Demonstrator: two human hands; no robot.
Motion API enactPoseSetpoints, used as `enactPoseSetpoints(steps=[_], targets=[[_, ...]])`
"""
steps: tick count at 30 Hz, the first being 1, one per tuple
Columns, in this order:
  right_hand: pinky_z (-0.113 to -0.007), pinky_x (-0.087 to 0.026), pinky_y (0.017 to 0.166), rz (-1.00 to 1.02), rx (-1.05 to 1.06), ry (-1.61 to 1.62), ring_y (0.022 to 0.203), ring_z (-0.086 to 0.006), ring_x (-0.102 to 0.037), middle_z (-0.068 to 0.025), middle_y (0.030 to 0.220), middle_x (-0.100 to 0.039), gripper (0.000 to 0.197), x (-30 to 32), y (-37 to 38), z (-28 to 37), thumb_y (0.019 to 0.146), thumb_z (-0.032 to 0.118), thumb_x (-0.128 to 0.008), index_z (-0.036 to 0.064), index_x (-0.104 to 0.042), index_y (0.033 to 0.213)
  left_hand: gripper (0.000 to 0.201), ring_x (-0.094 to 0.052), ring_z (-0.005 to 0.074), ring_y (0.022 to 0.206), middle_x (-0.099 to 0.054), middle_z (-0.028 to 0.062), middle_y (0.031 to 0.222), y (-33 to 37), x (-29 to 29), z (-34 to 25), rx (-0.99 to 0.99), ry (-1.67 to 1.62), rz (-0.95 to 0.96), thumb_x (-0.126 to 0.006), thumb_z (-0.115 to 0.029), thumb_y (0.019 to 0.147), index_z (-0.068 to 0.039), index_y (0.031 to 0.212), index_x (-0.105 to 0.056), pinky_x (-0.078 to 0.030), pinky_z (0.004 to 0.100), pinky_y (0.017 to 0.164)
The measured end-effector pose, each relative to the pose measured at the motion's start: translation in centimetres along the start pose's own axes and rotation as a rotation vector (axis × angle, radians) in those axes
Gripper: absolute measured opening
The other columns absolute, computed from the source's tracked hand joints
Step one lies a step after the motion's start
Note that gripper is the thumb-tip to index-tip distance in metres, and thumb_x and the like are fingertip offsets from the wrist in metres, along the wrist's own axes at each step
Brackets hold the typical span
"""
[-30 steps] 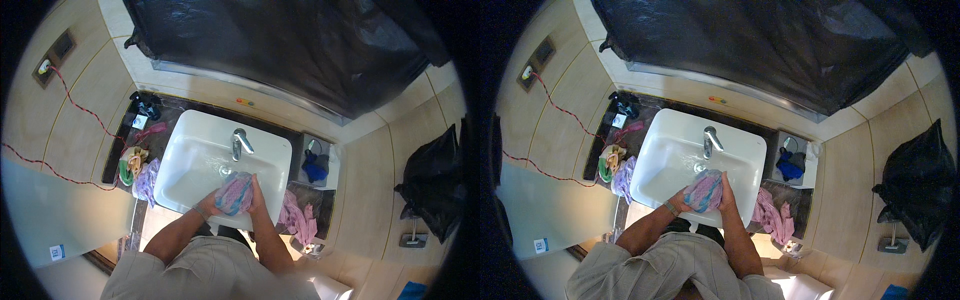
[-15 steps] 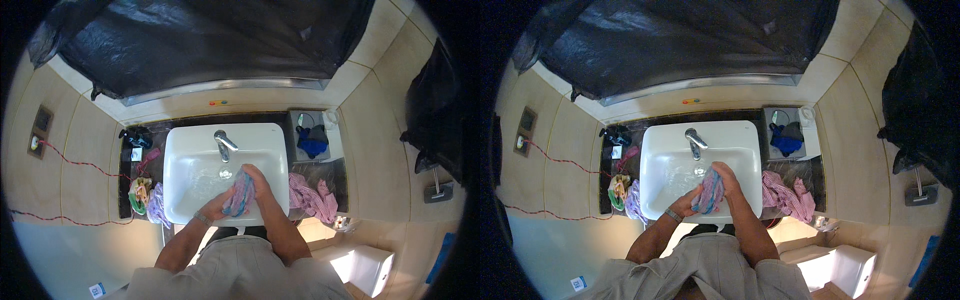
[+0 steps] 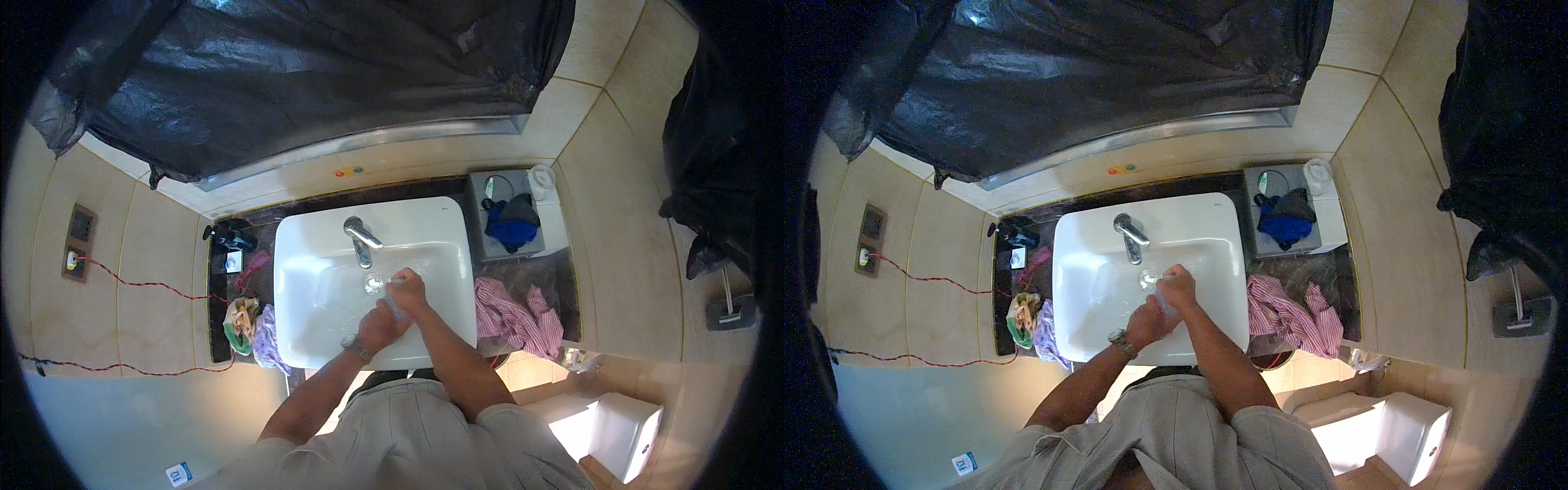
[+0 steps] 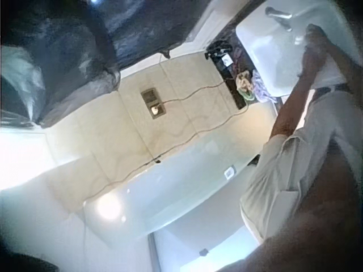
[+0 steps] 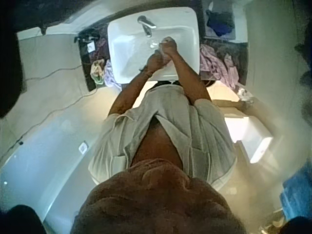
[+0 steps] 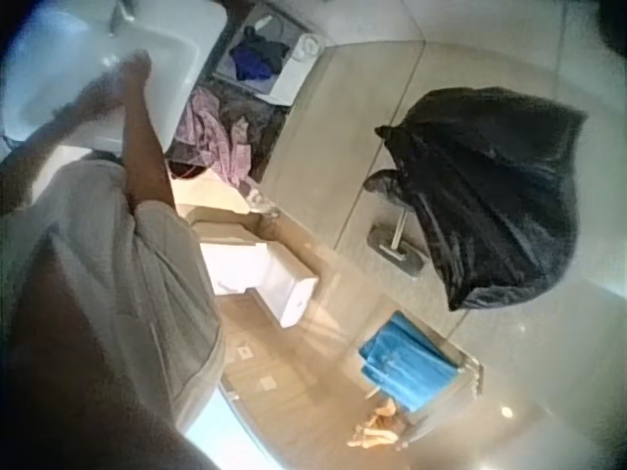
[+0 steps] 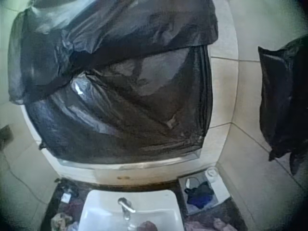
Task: The person washes a blue cloth in the sink, then wipes the tiled wall, the toilet tank, and the toilet seat with the cloth. The person returns to the sink to wash a red and white striped cloth under running water.
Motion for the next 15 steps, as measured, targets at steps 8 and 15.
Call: enactPoseSetpoints(steps=[8,15], targets=[[-0.044,-0.058,0.077,0.111,-0.099,0.215,0.085,-0.0303,-0.071,-0.0142,0.096,-0.072,0.056,-0.8,1.1,-1.7,0.085,0.044,-0.079,-0.002,-0.065,0.113,0.063,-0.071,0.0459,0.09,-0.07,0.0248,0.103,-0.5,-0.4,0.4,0.039,-0.186,-0.184,-0.072,-0.042,0.094,0.003,0.131,-0.048,-0.058,0.0544,0.08],[-0.059,-0.044,0.103,0.395,-0.503,0.931,0.129,-0.0312,-0.054,-0.0144,0.135,-0.057,0.061,5.1,-2.5,0.3,0.104,0.063,-0.052,0.0211,-0.051,0.148,0.035,-0.071,0.0246,0.071,-0.071,0.0117,0.096,-1.5,-0.4,-0.3,0.211,-1.527,0.287,-0.066,-0.038,0.101,-0.008,0.119,-0.062,-0.061,0.0535,0.079]])
Point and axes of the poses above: each hand's wrist, its own y-axis towards the middle knuckle, its own x-axis out of the back of the hand, z = x × y, the point moved 6 cm from there along y, towards the middle knuckle
